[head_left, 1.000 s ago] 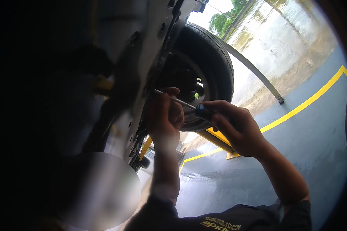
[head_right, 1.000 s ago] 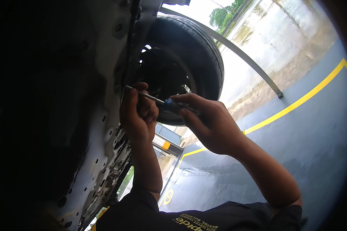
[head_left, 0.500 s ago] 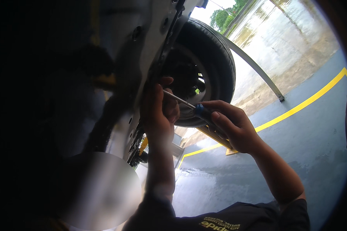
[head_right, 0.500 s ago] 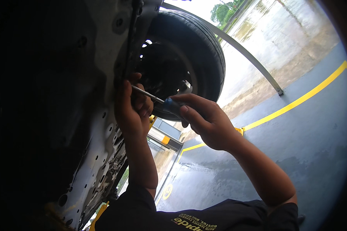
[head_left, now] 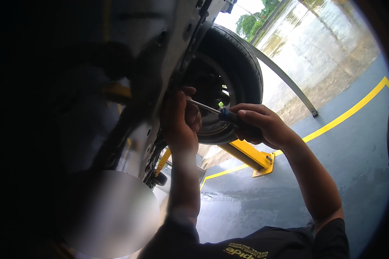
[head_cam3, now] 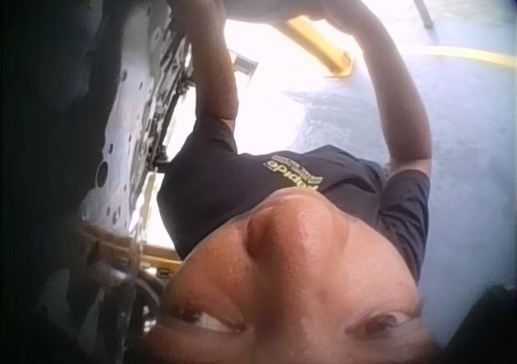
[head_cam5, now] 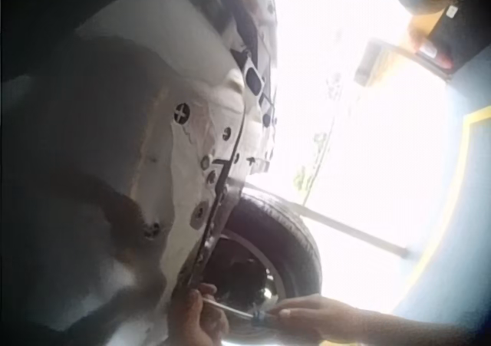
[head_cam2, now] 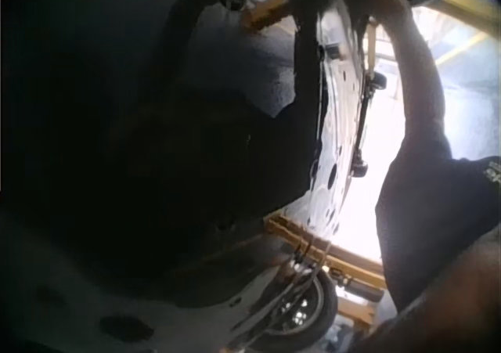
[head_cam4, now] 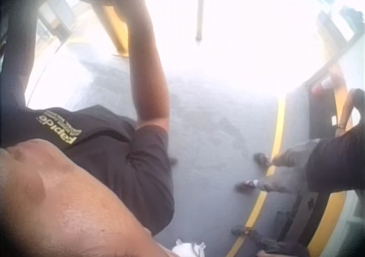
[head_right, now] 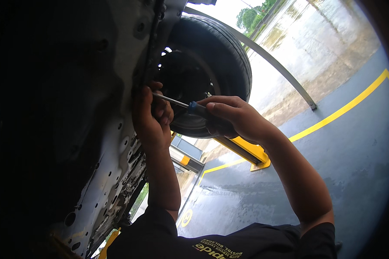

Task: The person uses a screwdriver to remove fasteners from the underside of a car that is raised on a lift. They repeatedly insert the tool into fastener slots, turn it, and remove the fasteners while two other people stand nearby observing.

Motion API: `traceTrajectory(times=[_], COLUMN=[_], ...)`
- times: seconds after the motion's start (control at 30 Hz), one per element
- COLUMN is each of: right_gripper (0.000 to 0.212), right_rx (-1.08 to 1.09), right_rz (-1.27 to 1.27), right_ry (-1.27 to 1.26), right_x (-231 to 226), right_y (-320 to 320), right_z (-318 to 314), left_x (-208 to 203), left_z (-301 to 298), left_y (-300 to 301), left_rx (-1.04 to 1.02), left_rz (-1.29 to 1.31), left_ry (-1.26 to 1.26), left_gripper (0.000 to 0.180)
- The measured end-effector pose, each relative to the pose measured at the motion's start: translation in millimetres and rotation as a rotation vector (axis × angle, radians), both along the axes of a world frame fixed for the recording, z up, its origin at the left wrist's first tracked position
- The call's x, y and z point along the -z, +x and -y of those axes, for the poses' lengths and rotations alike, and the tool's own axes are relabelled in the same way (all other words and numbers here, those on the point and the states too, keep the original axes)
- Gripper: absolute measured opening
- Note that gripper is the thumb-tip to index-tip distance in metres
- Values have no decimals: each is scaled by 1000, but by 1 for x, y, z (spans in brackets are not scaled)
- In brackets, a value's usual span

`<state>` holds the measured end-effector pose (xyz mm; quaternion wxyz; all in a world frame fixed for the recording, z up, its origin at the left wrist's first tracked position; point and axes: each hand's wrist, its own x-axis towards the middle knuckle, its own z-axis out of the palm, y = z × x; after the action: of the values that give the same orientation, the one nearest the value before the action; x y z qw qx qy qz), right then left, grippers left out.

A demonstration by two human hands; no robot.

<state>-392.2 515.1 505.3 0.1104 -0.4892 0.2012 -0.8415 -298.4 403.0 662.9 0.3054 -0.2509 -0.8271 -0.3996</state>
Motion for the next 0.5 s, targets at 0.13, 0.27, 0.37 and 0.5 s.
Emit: traceTrajectory(times=[0.13,0.27,0.37,0.5], right_gripper=[41,41,38,36], right_rx=[-37,-130,208,1230], right_rz=[54,30,22,-156], right_ry=[-1,-57,-90,-119], right_x=[-1,5,0,0], right_y=[-3,1,19,22], right_z=[2,10,16,19], left_x=[5,4,2,0], left_z=[-1,-4,0,-2], left_y=[-4,-2,-3,-6], left_rx=[-26,-62,-72,-65], left_rz=[-33,-58,-63,-50], left_ry=[28,12,4,26], left_gripper=[39,40,42,45])
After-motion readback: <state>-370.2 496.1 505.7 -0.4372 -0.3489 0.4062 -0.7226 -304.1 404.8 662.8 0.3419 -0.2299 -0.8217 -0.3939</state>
